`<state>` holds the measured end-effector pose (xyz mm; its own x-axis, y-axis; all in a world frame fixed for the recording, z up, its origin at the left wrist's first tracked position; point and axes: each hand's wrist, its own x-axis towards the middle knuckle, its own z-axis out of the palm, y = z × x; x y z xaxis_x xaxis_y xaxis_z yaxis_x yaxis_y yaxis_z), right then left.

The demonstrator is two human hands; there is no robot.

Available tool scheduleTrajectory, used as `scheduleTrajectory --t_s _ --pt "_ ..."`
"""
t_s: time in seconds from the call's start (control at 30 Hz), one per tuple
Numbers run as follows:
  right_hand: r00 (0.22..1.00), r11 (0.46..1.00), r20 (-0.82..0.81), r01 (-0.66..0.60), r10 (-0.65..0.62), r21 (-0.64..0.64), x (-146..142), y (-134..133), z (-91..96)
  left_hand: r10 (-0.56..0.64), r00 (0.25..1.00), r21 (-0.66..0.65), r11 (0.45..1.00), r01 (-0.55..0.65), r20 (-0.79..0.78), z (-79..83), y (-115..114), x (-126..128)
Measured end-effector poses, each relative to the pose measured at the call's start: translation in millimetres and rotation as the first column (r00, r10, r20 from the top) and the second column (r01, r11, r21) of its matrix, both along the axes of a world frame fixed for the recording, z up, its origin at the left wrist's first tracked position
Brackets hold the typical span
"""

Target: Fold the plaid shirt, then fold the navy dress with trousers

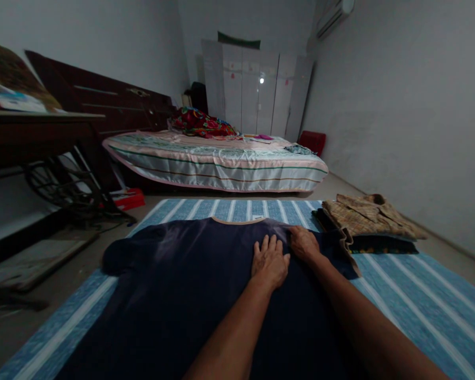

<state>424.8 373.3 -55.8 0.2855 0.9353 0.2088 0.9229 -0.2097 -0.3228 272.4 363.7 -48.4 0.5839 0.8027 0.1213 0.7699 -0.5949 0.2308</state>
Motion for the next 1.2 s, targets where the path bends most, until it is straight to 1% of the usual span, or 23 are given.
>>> scheduleTrajectory --t_s 0.1,0.17,0.27,0.33,0.43,0.57,0.63,0.73,0.8,0.87,0.93,1.03,1.1,1.2 --pt "0.998 0.998 0.020 0.062 -0.063 0.021 -4 1 4.4 -0.012 1.000 -0.005 1.000 0.012 0.007 1.8 -1 0" --pt "0.998 0.997 0.015 0.059 -0.060 0.046 -13 4 7.9 -0.019 1.000 -0.011 1.000 0.019 0.004 3.6 -2 -1" --pt "0.997 0.996 -0.032 -0.061 0.064 0.063 -26 11 8.9 -0.035 0.999 -0.025 0.999 0.035 -0.003 6.7 -3 -2" --pt "0.987 0.989 -0.078 -0.134 0.139 0.063 -29 17 5.9 -0.020 1.000 -0.026 0.999 0.020 0.002 7.9 -3 -1" --pt "0.977 0.985 -0.139 -0.152 0.162 0.079 -20 23 -1.4 0.024 1.000 -0.013 1.000 -0.024 0.016 6.3 -3 0" --pt "0.961 0.986 -0.242 -0.109 0.136 0.124 -2 28 -10.3 0.021 1.000 0.002 1.000 -0.021 0.014 2.2 -1 -1" --pt "0.945 0.985 -0.305 -0.073 0.118 0.154 1 30 -13.3 0.013 1.000 -0.002 1.000 -0.013 0.005 4.6 0 -2" --pt "0.905 0.976 -0.410 -0.028 0.115 0.214 1 32 -15.0 -0.005 0.999 -0.026 1.000 0.003 -0.051 16.3 7 0" --pt "0.866 0.965 -0.485 0.013 0.120 0.262 3 33 -14.1 0.004 0.997 -0.023 1.000 -0.005 -0.082 25.2 16 7" --pt "0.823 0.950 -0.558 0.080 0.108 0.302 7 32 -11.7 0.009 0.997 -0.001 1.000 -0.009 -0.081 29.5 27 17" --pt "0.777 0.933 -0.624 0.161 0.081 0.322 14 31 -7.6 -0.011 0.998 0.020 1.000 0.012 -0.061 26.6 39 27" --pt "0.734 0.918 -0.678 0.245 0.033 0.311 23 29 0.5 -0.043 0.999 0.033 0.998 0.044 -0.024 12.3 53 36" --pt "0.744 0.927 -0.668 0.245 0.008 0.285 23 28 5.7 -0.052 0.999 0.023 0.998 0.053 -0.007 2.3 58 38" --pt "0.813 0.962 -0.582 0.173 -0.018 0.212 14 26 10.3 -0.073 0.997 -0.002 0.997 0.073 0.000 -5.7 62 37"
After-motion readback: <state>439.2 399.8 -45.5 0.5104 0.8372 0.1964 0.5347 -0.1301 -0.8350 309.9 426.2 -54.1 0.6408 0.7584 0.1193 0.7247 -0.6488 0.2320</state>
